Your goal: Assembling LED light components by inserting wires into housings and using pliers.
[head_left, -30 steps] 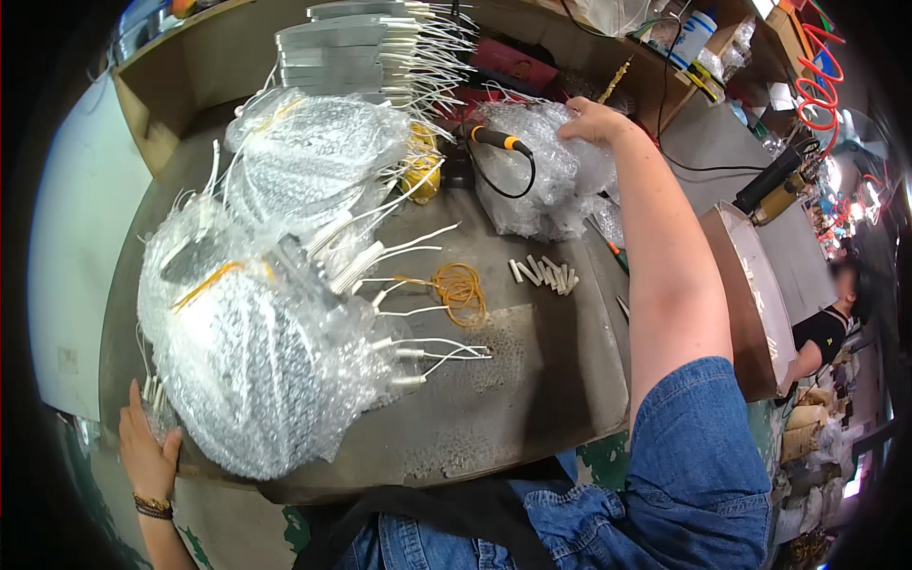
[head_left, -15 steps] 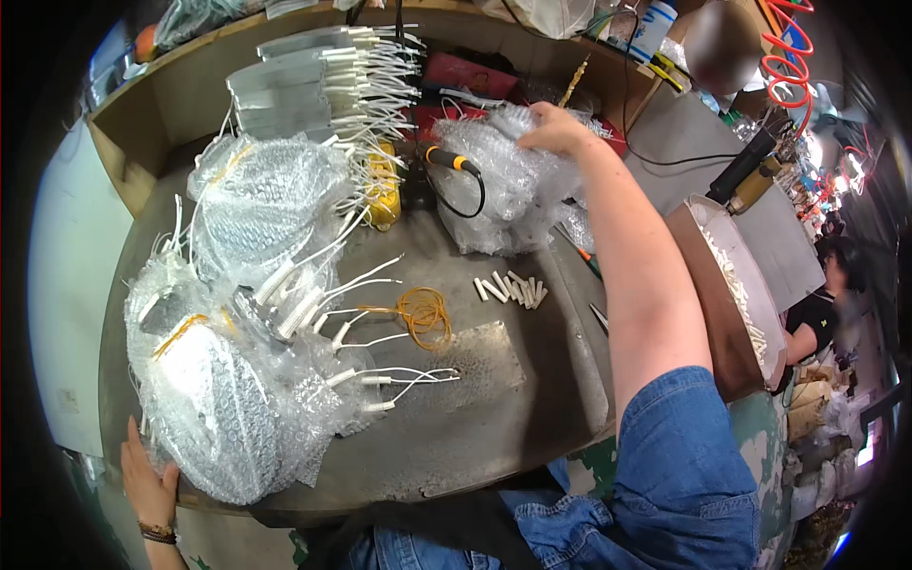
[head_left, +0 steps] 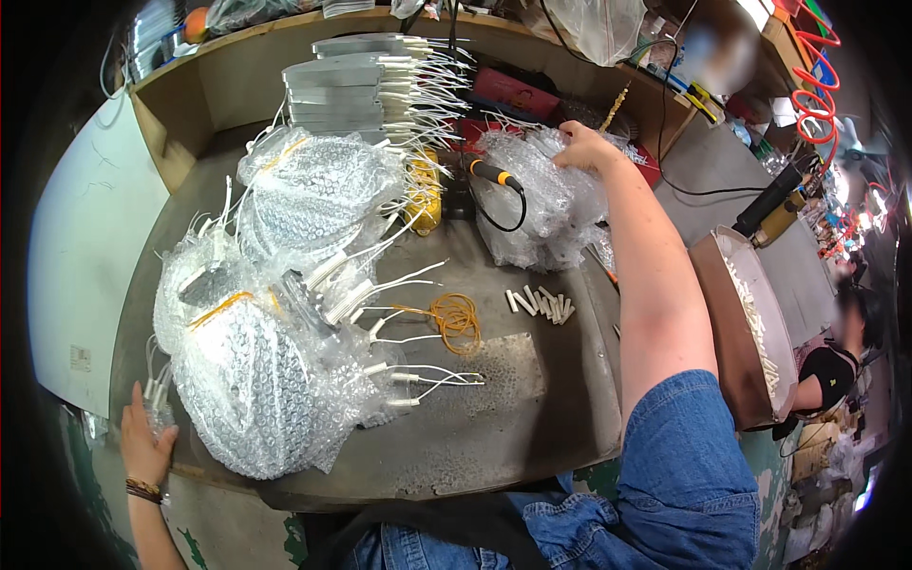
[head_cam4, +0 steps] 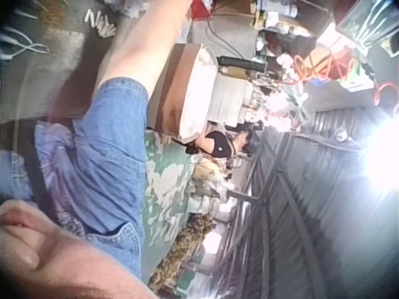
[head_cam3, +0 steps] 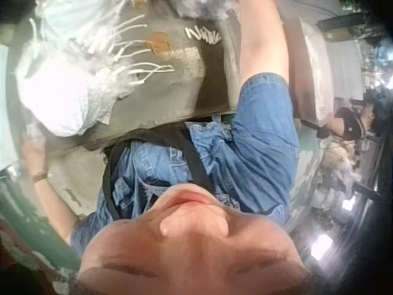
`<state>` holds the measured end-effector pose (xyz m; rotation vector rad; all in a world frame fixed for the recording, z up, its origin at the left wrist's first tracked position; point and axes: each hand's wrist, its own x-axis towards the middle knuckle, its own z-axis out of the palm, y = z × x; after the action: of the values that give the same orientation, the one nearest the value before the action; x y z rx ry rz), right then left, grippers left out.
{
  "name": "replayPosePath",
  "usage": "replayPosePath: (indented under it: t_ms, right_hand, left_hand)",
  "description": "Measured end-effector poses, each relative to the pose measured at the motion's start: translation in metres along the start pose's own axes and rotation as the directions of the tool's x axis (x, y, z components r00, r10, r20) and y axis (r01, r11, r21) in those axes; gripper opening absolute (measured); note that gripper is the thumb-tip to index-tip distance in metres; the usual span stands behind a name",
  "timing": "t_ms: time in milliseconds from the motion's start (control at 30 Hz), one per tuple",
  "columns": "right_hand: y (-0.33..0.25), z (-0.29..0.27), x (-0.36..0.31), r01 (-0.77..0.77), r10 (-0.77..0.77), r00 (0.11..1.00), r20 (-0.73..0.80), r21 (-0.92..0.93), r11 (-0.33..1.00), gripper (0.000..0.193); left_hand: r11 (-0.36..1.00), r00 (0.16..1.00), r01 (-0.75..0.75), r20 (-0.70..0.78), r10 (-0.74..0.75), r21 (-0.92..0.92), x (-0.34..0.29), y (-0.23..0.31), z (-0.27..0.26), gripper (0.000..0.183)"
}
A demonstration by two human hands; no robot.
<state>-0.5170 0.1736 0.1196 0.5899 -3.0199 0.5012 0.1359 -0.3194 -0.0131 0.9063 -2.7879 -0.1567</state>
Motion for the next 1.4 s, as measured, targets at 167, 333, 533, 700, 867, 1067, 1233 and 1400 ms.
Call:
replayPosePath:
  t_ms: [167,333,533,700,867,1067,1233,1400]
  right_hand:
    - [-0.005,-0.008,-0.012,0.028,-0.009,0.985,-0.174,0.106,0.994,0.103]
    - [-0.002,-0.034,-0.050,0.183,-0.059,0.916,-0.396,0.283,0.941,0.103]
    - [-0.008,-0.056,-0.145,0.390,-0.146,0.880,-0.452,0.511,0.766,0.095]
    - [-0.032,-0.023,-0.247,0.427,-0.169,0.904,-0.393,0.826,0.366,0.095]
    - [-0.069,0.029,-0.343,0.212,-0.182,0.963,-0.199,0.976,0.054,0.105]
    - [-0.109,0.079,-0.393,-0.034,-0.368,0.930,-0.011,0.993,-0.116,0.115]
    - [-0.112,0.092,-0.416,0.118,-0.474,0.866,-0.158,0.987,-0.113,0.120]
    - [-0.095,0.093,-0.422,0.086,-0.515,0.853,-0.090,0.996,-0.032,0.121]
  left_hand:
    - [0.998,0.996,-0.033,-0.077,0.037,0.047,0.029,-0.134,0.020,0.089]
    - [0.995,0.990,0.103,-0.099,-0.102,0.004,0.066,-0.214,0.031,0.089]
    - [0.986,0.992,0.111,-0.052,-0.119,-0.128,0.086,-0.235,0.033,0.093]
    - [0.939,0.833,-0.111,-0.485,0.267,0.326,0.079,-0.107,-0.005,0.072]
    - [0.713,0.710,-0.661,-0.503,0.492,-0.235,-0.044,0.160,-0.084,0.046]
    - [0.205,0.652,-0.488,-0.198,0.732,-0.848,-0.071,0.356,-0.008,0.122]
    - [0.079,0.720,-0.445,-0.304,0.624,-0.892,-0.084,0.376,0.014,0.130]
    - [0.300,0.703,-0.555,-0.244,0.668,-0.776,-0.090,0.378,-0.009,0.121]
